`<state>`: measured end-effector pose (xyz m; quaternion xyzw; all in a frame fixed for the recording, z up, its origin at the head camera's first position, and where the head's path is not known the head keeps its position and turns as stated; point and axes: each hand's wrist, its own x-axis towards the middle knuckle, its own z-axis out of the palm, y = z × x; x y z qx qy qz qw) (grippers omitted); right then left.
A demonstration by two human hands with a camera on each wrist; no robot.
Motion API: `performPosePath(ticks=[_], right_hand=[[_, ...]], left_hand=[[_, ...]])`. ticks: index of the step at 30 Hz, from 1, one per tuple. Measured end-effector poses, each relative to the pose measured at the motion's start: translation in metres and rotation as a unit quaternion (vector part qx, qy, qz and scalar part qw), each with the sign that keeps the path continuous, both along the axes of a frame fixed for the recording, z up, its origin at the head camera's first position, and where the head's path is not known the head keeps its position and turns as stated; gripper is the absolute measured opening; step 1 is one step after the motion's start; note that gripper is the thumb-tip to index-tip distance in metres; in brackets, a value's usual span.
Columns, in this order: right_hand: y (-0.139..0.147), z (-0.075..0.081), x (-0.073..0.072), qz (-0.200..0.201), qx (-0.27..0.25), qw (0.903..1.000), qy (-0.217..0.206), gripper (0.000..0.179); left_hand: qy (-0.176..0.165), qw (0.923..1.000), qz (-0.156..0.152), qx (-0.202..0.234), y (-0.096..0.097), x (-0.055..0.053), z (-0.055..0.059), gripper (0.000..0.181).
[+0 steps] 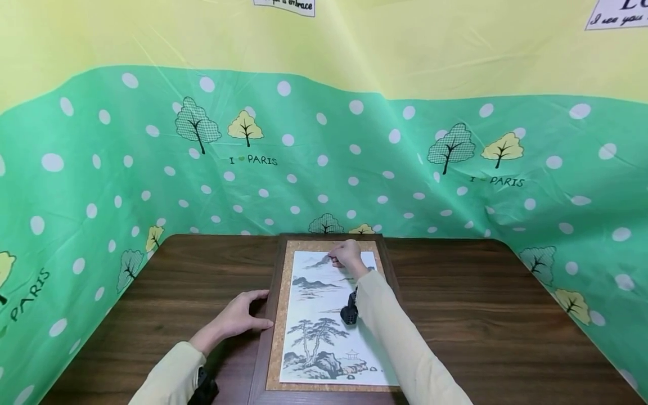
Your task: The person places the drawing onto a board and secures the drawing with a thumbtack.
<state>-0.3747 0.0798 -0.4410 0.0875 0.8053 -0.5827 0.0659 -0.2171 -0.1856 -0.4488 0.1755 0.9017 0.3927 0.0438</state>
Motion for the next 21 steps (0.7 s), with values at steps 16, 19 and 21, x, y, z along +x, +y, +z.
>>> performPosePath(ticks=[16,19,21], right_hand=[[-0.0028,0.0012,0.0076,-0.005,0.037,0.9977,0.056,0.007],[-0.0015,0.0,0.0071,0.003,0.029,0.9981,0.054,0.008],[-0.0008,-0.0005,0.0065,0.012,0.016,0.9987,0.046,0.009]], left_hand=[[-0.008,0.9999,0.012,-0.008,-0.0007,-0.0017,0.0002,0.073],[-0.008,0.9999,0.008,-0.008,-0.0009,-0.0017,-0.0003,0.073],[-0.009,0.9999,0.006,-0.007,-0.0014,-0.0016,-0.0006,0.073]])
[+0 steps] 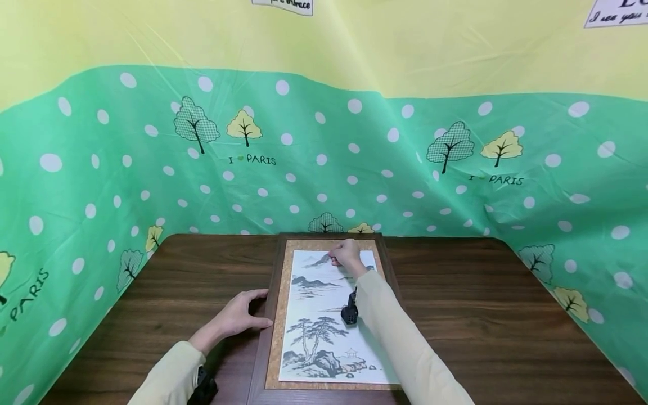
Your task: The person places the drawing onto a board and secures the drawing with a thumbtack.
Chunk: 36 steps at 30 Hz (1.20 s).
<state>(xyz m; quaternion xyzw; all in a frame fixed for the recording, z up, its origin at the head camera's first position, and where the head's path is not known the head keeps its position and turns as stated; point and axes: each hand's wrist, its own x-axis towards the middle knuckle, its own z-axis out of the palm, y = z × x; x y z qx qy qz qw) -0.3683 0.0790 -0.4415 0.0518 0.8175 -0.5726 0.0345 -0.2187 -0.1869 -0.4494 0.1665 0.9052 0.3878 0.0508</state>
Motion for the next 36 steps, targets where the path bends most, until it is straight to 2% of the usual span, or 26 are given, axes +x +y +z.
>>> performPosePath(ticks=[4,10,22,29,32,36], right_hand=[[0.004,0.001,0.0,0.031,-0.02,0.9992,-0.018,0.014],[0.013,0.006,0.004,0.07,-0.008,0.9972,-0.024,0.017],[0.048,0.021,0.017,0.117,0.08,0.9898,0.018,0.024],[0.072,0.029,0.028,0.159,0.072,0.9838,0.039,0.027],[0.078,0.032,0.032,0.167,0.071,0.9828,0.035,0.029],[0.086,0.035,0.037,0.165,0.095,0.9811,0.033,0.03]], left_hand=[[0.004,1.0,-0.001,-0.002,0.0,0.0,0.0,0.073],[0.006,1.0,0.0,-0.002,0.001,0.001,0.001,0.073],[-0.001,1.0,0.001,0.005,0.002,0.001,0.001,0.074],[-0.005,0.9999,0.001,0.009,0.001,0.001,0.0,0.074],[-0.006,0.9999,0.003,0.012,0.001,0.002,0.001,0.074],[-0.002,0.9999,0.007,0.009,0.002,0.002,0.0,0.073]])
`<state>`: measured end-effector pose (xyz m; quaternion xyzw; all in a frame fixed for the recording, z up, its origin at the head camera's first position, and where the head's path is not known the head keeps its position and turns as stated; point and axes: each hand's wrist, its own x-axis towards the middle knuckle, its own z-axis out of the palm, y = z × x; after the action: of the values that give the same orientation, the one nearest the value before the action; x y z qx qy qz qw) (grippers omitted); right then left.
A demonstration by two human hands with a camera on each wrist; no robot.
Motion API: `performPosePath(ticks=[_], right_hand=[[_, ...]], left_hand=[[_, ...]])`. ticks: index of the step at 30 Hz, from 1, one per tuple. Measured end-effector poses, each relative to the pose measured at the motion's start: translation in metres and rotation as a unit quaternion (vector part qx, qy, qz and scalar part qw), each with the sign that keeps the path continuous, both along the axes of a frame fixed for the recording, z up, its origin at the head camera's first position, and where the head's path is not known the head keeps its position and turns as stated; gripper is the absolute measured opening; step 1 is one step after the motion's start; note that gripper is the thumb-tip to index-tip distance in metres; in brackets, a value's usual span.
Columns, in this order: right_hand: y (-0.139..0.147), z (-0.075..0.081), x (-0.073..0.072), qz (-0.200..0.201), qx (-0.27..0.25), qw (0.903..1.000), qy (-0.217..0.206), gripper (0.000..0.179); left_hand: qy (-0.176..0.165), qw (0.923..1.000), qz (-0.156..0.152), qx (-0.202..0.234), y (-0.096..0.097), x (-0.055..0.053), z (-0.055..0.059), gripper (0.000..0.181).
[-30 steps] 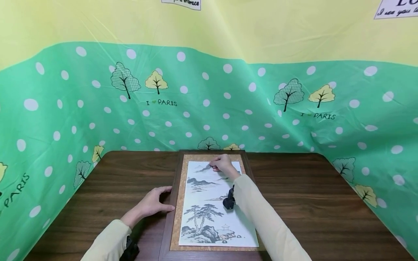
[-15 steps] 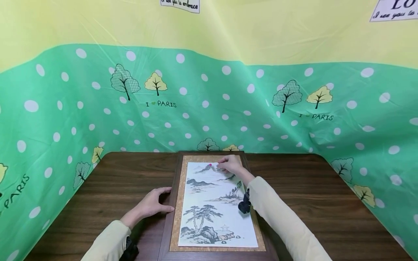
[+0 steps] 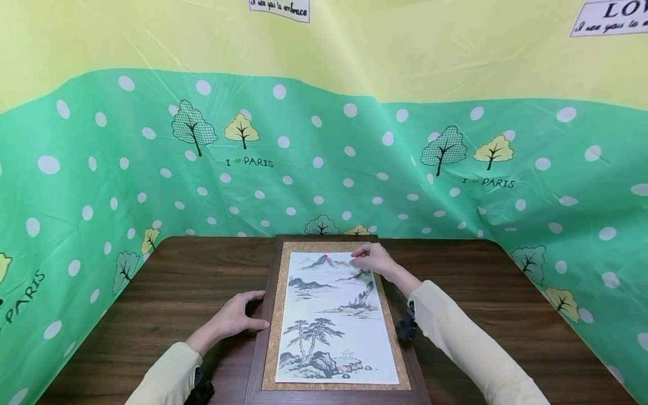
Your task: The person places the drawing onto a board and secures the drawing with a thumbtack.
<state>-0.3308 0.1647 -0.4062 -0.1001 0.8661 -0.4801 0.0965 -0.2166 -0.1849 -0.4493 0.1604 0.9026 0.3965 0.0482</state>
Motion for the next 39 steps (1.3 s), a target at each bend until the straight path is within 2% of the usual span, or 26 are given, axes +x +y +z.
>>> performPosePath(ticks=[4,9,16,21,29,33,39], right_hand=[[0.012,0.005,0.009,0.014,0.012,0.9998,0.004,0.031],[0.034,0.011,0.023,0.019,0.003,0.9998,0.009,0.034],[0.073,0.016,0.035,-0.009,0.018,0.9995,0.025,0.036],[0.101,0.019,0.042,-0.006,0.012,0.9992,0.038,0.044],[0.136,0.008,0.059,-0.013,0.011,0.9993,0.034,0.045],[0.146,0.004,0.067,-0.021,0.015,0.9986,0.047,0.044],[0.157,0.001,0.072,-0.022,0.015,0.9983,0.051,0.044]], left_hand=[[-0.004,1.0,0.001,-0.002,0.001,0.0,-0.001,0.074],[-0.003,1.0,0.0,0.001,0.001,0.0,-0.001,0.075],[-0.002,1.0,-0.002,-0.002,0.0,0.002,0.0,0.075],[0.001,1.0,-0.001,0.002,-0.001,0.001,0.001,0.074],[-0.007,1.0,-0.002,0.002,0.004,0.003,-0.001,0.075],[0.003,1.0,-0.006,-0.002,0.005,0.004,0.0,0.076],[0.014,0.9997,-0.017,-0.006,0.004,0.005,0.003,0.076]])
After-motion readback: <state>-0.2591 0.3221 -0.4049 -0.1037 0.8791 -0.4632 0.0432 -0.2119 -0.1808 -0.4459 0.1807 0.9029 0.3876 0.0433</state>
